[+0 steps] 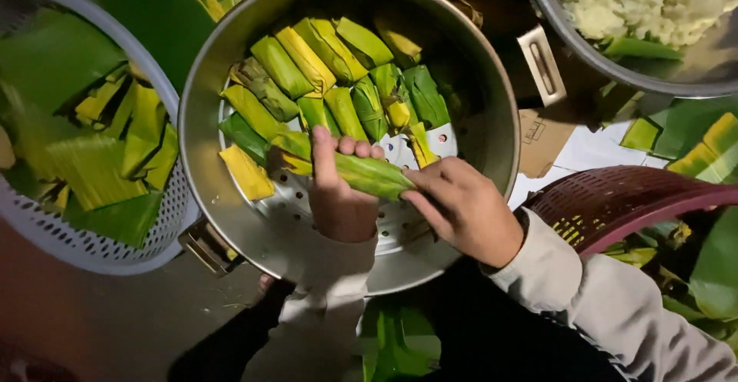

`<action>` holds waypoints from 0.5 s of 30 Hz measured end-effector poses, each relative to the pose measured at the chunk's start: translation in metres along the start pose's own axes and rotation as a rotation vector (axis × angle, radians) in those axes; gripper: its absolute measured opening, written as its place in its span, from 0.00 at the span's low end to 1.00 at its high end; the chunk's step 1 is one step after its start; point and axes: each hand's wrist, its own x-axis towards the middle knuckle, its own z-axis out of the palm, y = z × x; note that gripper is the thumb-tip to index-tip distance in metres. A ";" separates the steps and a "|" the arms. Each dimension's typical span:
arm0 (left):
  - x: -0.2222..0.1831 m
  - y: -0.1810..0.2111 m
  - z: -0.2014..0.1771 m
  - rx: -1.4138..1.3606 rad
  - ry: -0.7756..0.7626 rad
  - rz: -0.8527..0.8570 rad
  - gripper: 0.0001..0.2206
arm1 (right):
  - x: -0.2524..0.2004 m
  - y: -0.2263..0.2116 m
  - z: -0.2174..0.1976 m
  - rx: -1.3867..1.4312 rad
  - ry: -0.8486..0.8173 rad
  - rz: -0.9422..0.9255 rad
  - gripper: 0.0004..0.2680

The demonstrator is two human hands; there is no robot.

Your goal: Wrapping food mixture in banana leaves and arranging the parcels in a steamer tray.

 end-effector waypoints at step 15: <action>0.035 -0.003 -0.017 -0.177 -0.008 0.138 0.16 | -0.005 0.013 0.031 0.197 -0.130 -0.113 0.12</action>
